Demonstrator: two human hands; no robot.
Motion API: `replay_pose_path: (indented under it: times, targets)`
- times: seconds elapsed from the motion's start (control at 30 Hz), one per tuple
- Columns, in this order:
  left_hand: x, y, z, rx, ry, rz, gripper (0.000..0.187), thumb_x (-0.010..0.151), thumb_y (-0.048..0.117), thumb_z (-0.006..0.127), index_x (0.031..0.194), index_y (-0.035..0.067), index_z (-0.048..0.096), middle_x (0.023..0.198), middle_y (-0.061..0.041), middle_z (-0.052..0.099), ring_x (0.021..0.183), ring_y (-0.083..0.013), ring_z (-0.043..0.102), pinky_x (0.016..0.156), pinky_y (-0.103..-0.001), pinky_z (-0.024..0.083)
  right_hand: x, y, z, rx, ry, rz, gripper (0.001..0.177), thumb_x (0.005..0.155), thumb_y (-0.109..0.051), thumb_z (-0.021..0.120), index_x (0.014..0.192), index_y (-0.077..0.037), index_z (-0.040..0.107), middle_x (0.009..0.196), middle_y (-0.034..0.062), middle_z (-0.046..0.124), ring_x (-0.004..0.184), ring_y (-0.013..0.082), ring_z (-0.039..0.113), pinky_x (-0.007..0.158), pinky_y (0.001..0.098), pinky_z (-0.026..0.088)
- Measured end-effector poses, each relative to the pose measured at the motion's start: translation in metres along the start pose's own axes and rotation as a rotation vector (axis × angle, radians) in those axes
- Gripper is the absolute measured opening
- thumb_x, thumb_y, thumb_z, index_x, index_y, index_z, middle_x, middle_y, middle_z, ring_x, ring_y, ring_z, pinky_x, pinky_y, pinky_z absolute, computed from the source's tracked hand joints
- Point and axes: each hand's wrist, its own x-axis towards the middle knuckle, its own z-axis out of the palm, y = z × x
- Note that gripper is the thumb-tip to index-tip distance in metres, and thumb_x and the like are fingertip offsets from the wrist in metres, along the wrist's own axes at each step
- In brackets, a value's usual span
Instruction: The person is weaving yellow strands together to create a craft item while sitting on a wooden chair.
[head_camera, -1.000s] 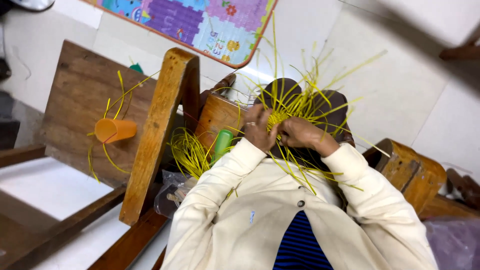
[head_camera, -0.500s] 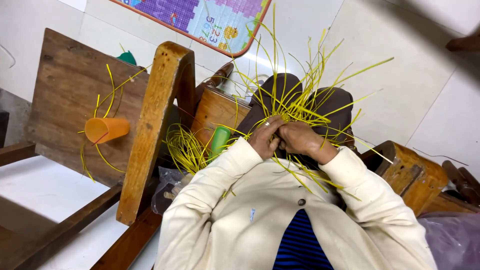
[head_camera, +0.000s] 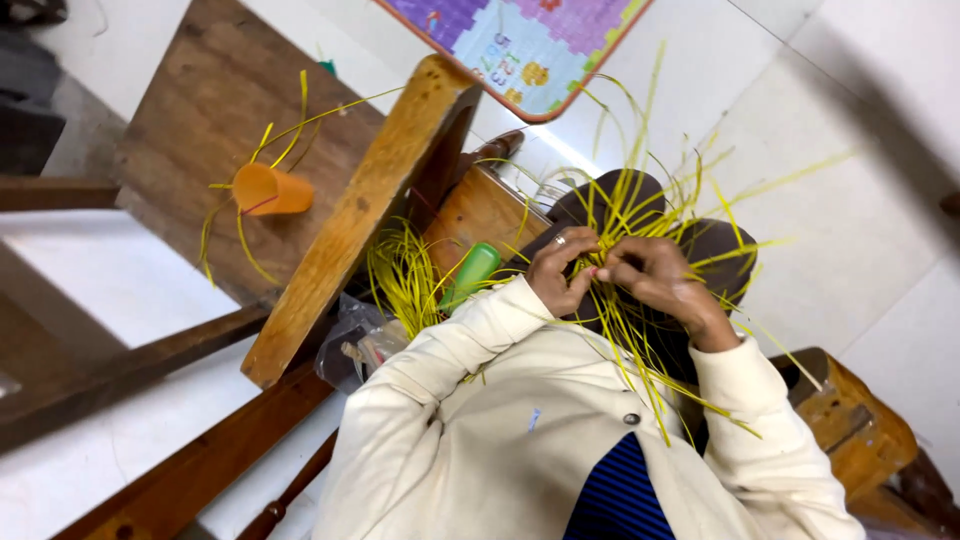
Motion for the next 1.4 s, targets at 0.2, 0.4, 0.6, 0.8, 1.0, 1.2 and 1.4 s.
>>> replay_pose_path:
  times: [0.2,0.4,0.6,0.8,1.0,1.2,1.4]
  targets:
    - [-0.006,0.001,-0.029,0.105,0.198,0.012,0.016,0.082,0.001,0.062,0.098,0.001,0.065,0.097,-0.016,0.063,0.092,-0.0362,0.063,0.083,-0.043,0.052,-0.005,-0.009,-0.016,0.091,0.167,0.151,0.01,0.087,-0.013,0.073,0.094,-0.008,0.068,0.075,0.0084,0.059,0.07,0.0156,0.057,0.068,0.0301,0.051]
    - [-0.038,-0.031,-0.115,0.685,0.205,-0.161,0.016,0.074,0.0,0.052,0.083,0.007,0.063,0.082,-0.011,0.062,0.074,-0.0315,0.059,0.064,-0.043,0.045,-0.009,-0.023,-0.001,0.289,0.342,0.015,0.01,0.085,-0.007,0.067,0.078,-0.008,0.06,0.069,0.0015,0.059,0.059,0.0074,0.049,0.058,0.0186,0.042]
    - [-0.092,-0.105,-0.195,1.004,0.431,-1.054,0.018,0.085,0.015,0.063,0.088,-0.001,0.071,0.083,-0.023,0.07,0.073,-0.0435,0.067,0.068,-0.052,0.052,-0.01,-0.025,0.0,0.318,0.378,-0.001,0.007,0.083,-0.005,0.068,0.08,-0.006,0.062,0.069,0.0011,0.058,0.059,0.0075,0.049,0.058,0.0176,0.042]
    - [-0.12,-0.104,-0.187,0.902,0.682,-1.418,0.123,0.052,0.063,0.085,0.142,0.001,0.028,0.141,-0.029,0.036,0.132,-0.0432,0.034,0.103,-0.058,0.032,-0.008,-0.021,-0.001,0.345,0.381,0.015,0.007,0.083,-0.005,0.068,0.082,-0.007,0.062,0.071,0.0005,0.059,0.061,0.0076,0.05,0.06,0.0172,0.044]
    - [-0.143,-0.122,-0.162,0.259,0.647,-1.08,0.053,0.077,0.003,0.076,0.123,-0.004,0.05,0.112,-0.029,0.062,0.111,-0.0391,0.06,0.1,-0.047,0.046,0.009,0.01,0.01,0.283,0.359,0.042,0.012,0.085,-0.009,0.075,0.091,-0.006,0.065,0.075,0.0085,0.062,0.065,0.0099,0.058,0.063,0.0206,0.049]
    - [-0.135,-0.071,-0.136,0.61,0.376,-0.617,0.016,0.075,0.014,0.072,0.088,0.012,0.063,0.074,-0.018,0.064,0.072,-0.0384,0.064,0.062,-0.043,0.051,0.029,-0.052,0.044,0.177,0.126,-0.144,0.008,0.078,0.0,0.075,0.081,0.0,0.068,0.067,0.0132,0.061,0.062,0.0166,0.055,0.058,0.0289,0.048]
    - [-0.113,-0.027,-0.131,0.687,0.179,-0.478,0.068,0.083,0.015,0.068,0.144,0.007,0.038,0.102,-0.032,0.066,0.087,-0.0486,0.065,0.071,-0.058,0.052,0.072,-0.048,0.085,-0.118,-0.208,-0.364,0.015,0.078,-0.003,0.069,0.091,0.005,0.068,0.079,0.0266,0.064,0.075,0.0403,0.064,0.068,0.0481,0.048]
